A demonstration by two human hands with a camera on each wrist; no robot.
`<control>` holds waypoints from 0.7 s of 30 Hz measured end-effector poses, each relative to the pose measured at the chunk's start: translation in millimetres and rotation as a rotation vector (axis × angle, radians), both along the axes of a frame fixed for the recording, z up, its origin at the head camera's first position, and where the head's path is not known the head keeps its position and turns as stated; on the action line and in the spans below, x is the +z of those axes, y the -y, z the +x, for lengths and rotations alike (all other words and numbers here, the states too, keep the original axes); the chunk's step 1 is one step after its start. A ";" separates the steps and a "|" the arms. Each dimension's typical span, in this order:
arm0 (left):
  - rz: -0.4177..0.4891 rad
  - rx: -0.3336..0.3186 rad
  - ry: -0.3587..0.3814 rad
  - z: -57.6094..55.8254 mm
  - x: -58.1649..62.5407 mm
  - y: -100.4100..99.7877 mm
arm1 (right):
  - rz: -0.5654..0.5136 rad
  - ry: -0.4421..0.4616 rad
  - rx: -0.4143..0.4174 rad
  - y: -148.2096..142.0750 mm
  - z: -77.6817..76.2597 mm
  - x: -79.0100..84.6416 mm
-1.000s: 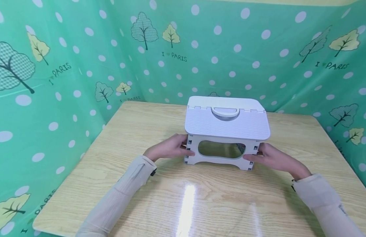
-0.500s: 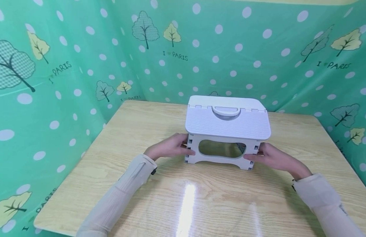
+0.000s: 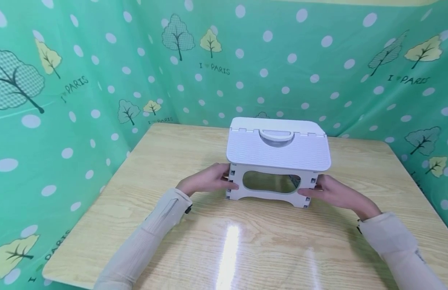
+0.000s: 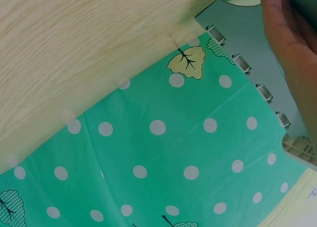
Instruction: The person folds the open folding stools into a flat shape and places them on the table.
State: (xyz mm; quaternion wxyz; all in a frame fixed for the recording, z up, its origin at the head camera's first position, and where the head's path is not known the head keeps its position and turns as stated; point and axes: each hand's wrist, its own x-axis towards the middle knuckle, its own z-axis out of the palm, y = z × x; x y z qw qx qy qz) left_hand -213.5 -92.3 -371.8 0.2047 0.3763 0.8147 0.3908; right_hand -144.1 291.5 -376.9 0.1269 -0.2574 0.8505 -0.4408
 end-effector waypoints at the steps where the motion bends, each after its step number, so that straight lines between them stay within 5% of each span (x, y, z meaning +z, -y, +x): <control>1: 0.000 0.000 0.002 0.3 0.1 0.2 | -0.003 0.000 0.002 0.2 0.0 -0.2; 21: 0.023 -0.016 0.013 0.2 -1.0 0.6 | -0.005 -0.018 0.020 0.1 -0.4 -2.1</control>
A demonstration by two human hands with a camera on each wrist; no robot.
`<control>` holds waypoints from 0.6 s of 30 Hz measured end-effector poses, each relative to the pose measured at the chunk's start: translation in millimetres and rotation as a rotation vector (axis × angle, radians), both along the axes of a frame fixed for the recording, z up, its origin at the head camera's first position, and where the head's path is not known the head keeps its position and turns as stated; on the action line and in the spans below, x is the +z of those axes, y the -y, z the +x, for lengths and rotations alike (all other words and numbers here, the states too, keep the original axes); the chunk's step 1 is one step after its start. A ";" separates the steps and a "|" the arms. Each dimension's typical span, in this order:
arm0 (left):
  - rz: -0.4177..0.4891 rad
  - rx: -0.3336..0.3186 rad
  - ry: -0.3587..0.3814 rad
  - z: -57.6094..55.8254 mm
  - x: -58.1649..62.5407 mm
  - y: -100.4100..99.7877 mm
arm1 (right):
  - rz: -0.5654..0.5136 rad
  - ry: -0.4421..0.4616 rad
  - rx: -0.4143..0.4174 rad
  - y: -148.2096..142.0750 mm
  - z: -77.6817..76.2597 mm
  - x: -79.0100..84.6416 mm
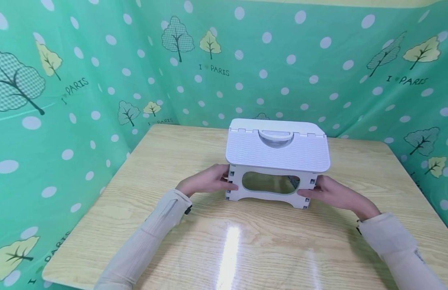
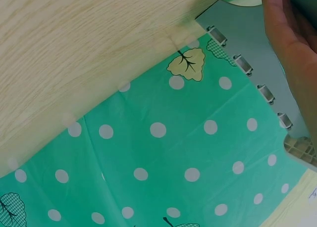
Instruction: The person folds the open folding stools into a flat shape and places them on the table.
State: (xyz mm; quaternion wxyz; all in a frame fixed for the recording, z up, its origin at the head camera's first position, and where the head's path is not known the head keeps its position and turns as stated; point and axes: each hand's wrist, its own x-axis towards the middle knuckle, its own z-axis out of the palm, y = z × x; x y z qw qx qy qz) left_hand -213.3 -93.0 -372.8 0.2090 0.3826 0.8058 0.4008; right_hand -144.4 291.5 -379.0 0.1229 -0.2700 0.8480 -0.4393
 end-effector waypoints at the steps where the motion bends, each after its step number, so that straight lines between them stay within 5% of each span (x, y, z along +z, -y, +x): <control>1: 0.001 0.001 0.002 0.0 -0.1 0.1 | -0.003 0.001 0.003 0.0 0.0 0.1; 18: -0.017 0.009 0.015 2.7 3.6 -0.7 | -0.025 0.021 0.019 -0.6 -1.8 -2.0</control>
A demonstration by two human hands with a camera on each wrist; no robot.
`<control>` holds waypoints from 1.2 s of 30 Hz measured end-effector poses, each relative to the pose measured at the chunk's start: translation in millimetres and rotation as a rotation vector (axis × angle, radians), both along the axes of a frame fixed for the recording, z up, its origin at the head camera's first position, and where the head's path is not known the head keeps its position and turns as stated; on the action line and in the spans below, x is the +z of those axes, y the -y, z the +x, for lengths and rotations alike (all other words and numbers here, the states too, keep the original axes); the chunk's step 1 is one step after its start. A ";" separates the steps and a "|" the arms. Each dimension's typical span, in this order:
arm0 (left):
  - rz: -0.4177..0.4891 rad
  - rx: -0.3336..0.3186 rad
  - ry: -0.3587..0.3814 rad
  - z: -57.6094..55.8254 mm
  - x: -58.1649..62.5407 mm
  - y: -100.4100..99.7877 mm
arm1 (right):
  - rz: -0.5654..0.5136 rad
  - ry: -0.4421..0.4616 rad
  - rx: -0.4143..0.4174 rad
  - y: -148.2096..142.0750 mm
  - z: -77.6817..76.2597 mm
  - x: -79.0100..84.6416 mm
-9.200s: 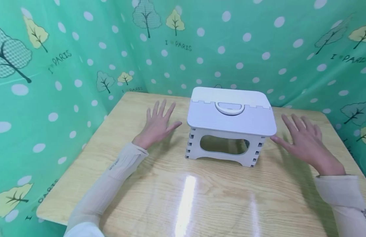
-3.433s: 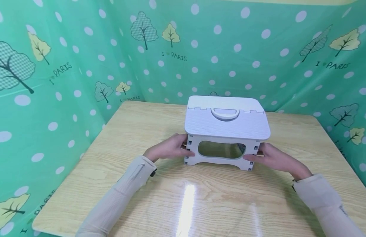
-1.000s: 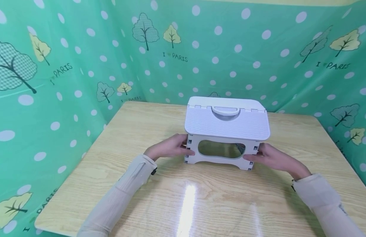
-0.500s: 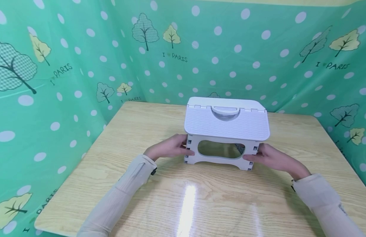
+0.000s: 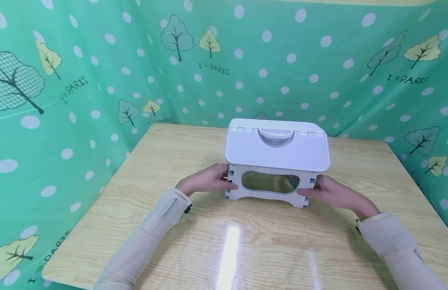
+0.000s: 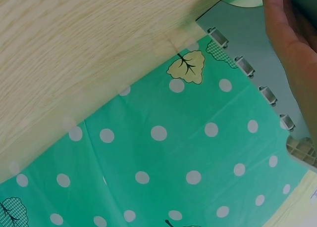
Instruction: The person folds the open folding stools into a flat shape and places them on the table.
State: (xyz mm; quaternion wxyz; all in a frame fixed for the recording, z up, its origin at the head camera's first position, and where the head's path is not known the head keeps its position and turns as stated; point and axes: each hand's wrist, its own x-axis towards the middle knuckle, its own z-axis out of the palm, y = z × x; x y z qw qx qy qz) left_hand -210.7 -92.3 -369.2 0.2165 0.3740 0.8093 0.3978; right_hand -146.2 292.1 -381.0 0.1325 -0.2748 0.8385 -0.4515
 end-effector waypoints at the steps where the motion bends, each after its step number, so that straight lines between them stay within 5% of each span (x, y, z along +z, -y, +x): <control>1: 0.000 -0.001 -0.001 0.1 0.1 0.3 | -0.001 0.000 0.001 -0.1 -0.2 -0.2; 36: -0.009 -0.007 0.018 -0.6 -0.7 2.0 | -0.014 0.020 0.001 2.7 -0.4 -0.1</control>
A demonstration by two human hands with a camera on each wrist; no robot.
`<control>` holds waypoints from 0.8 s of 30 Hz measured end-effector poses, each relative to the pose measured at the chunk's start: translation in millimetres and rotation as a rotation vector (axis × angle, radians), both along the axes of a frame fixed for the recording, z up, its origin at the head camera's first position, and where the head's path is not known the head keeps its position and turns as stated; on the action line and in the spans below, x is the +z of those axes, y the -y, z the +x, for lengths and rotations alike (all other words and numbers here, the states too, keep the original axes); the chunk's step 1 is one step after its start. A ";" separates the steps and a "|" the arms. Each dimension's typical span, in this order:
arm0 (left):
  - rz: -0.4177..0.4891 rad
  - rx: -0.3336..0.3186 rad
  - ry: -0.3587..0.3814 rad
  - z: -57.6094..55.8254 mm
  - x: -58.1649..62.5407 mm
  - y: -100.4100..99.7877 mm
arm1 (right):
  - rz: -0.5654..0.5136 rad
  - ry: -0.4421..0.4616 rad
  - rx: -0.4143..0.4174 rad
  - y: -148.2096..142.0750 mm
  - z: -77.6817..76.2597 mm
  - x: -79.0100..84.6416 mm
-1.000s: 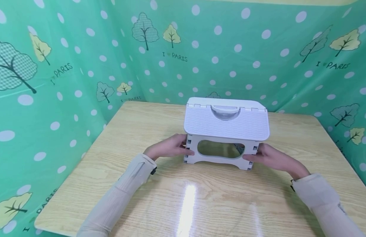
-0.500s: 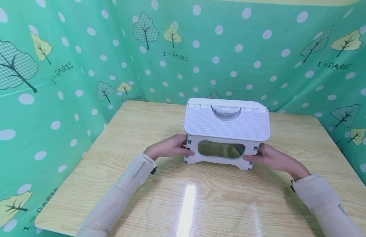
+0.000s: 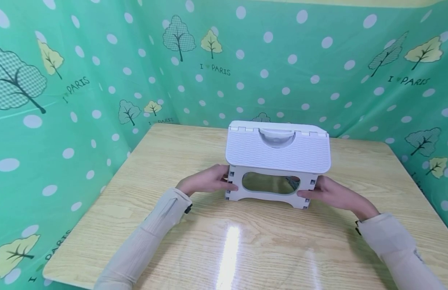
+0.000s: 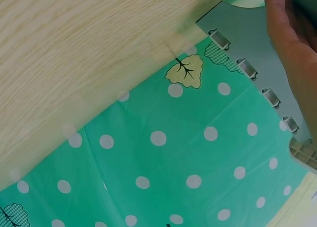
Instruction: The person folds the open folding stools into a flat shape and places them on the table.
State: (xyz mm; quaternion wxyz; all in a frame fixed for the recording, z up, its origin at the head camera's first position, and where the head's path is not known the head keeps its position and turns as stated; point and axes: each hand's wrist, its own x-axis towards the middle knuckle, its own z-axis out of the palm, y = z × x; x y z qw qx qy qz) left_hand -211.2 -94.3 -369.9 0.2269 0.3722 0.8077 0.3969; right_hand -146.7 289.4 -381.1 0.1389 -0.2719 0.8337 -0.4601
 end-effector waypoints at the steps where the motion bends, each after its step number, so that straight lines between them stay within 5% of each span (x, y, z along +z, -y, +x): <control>1: -0.004 -0.002 -0.003 0.1 0.2 0.2 | 0.001 0.001 -0.001 0.1 0.0 0.2; 24: 0.006 -0.031 0.001 -0.6 -2.1 0.8 | 0.044 -0.020 -0.047 2.7 3.7 -0.2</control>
